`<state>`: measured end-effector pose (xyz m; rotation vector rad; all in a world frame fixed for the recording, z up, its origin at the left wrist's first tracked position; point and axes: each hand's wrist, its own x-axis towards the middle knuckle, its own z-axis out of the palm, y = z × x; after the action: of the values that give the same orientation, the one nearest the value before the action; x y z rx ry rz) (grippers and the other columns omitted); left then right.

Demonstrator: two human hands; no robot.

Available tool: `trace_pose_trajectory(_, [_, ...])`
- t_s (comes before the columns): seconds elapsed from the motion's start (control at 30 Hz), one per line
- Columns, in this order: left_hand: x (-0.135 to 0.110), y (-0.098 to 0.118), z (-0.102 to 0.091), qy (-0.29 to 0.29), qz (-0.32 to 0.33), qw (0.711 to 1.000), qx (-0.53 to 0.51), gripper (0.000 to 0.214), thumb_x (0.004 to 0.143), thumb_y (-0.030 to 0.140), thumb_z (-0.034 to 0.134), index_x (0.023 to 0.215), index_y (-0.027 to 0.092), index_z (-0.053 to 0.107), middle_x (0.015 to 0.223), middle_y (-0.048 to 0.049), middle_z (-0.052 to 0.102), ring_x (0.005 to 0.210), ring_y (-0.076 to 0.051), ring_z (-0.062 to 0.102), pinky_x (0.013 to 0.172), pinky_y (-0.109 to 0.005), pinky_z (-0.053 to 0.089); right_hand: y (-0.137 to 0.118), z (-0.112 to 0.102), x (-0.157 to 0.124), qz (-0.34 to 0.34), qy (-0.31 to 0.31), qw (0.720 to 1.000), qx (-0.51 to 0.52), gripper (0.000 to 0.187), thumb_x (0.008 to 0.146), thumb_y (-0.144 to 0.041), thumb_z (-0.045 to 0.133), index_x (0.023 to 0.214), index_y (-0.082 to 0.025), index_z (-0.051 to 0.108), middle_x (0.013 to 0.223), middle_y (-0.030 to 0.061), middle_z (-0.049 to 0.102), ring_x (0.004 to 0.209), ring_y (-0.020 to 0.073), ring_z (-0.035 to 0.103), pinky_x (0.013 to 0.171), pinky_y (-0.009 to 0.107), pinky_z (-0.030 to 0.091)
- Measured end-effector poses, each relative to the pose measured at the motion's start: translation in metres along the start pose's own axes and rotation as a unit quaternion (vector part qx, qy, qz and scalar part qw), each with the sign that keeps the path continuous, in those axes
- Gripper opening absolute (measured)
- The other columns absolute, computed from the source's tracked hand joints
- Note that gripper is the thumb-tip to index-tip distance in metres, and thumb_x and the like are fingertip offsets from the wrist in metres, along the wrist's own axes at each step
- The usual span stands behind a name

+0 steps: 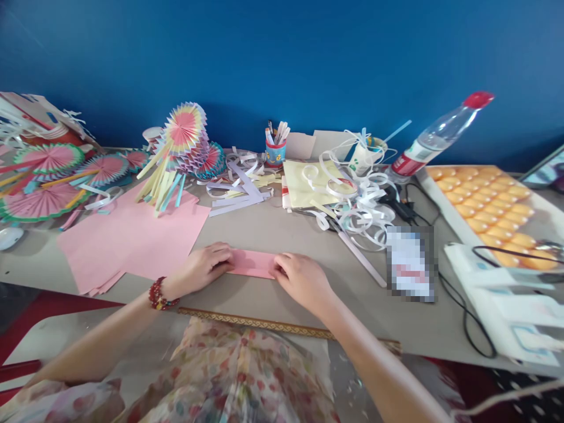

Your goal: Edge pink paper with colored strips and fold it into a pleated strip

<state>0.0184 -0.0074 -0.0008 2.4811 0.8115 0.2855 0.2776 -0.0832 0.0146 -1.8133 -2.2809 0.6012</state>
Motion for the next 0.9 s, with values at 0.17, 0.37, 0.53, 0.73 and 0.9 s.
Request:
trace_pose_trajectory(0.17, [-0.001, -0.001, 0.002, 0.002, 0.005, 1.0, 0.005, 0.019, 0.099, 0.022, 0.044, 0.086, 0.019, 0.056, 0.09, -0.0039, 0.059, 0.091, -0.019, 0.057, 0.077, -0.029, 0.044, 0.012, -0.003, -0.001, -0.036, 0.005, 0.999, 0.01, 0.013, 0.092, -0.022, 0.057, 0.081, -0.021, 0.062, 0.08, 0.0014, 0.065, 0.079, 0.0171, 0.059, 0.065, 0.025, 0.034])
trace_pose_trajectory(0.37, [-0.001, -0.002, 0.002, 0.007, 0.003, 1.0, 0.01, 0.019, 0.1, 0.024, 0.043, 0.086, 0.019, 0.055, 0.091, -0.004, 0.059, 0.09, -0.02, 0.056, 0.075, -0.029, 0.043, 0.024, -0.003, 0.001, -0.049, -0.011, 0.995, 0.088, 0.011, 0.093, -0.023, 0.058, 0.083, -0.022, 0.061, 0.083, -0.0005, 0.066, 0.079, 0.015, 0.058, 0.066, 0.023, 0.036])
trace_pose_trajectory(0.53, [-0.001, -0.002, 0.003, -0.004, -0.002, 1.0, 0.012, 0.019, 0.1, 0.025, 0.042, 0.086, 0.019, 0.053, 0.09, -0.004, 0.058, 0.09, -0.02, 0.056, 0.076, -0.029, 0.043, 0.027, -0.004, 0.007, -0.03, -0.026, 0.993, 0.109, 0.012, 0.091, -0.026, 0.06, 0.081, -0.022, 0.06, 0.082, -0.0013, 0.067, 0.074, 0.0137, 0.058, 0.064, 0.023, 0.034])
trace_pose_trajectory(0.73, [-0.001, -0.004, 0.004, -0.006, -0.005, 1.0, 0.016, 0.021, 0.101, 0.027, 0.04, 0.085, 0.02, 0.052, 0.09, -0.0039, 0.058, 0.089, -0.02, 0.056, 0.077, -0.03, 0.043, 0.026, -0.01, 0.014, -0.036, -0.038, 0.993, 0.103, 0.013, 0.088, -0.024, 0.063, 0.076, -0.02, 0.061, 0.079, -0.0013, 0.064, 0.07, 0.0124, 0.055, 0.061, 0.022, 0.031])
trace_pose_trajectory(0.9, [-0.001, -0.004, 0.004, -0.004, -0.004, 1.0, 0.011, 0.021, 0.101, 0.027, 0.04, 0.086, 0.02, 0.053, 0.091, -0.004, 0.059, 0.089, -0.02, 0.056, 0.077, -0.03, 0.043, 0.023, -0.01, 0.014, -0.034, -0.032, 0.996, 0.079, 0.013, 0.09, -0.023, 0.063, 0.078, -0.02, 0.061, 0.08, -0.0014, 0.063, 0.07, 0.0118, 0.054, 0.061, 0.021, 0.03])
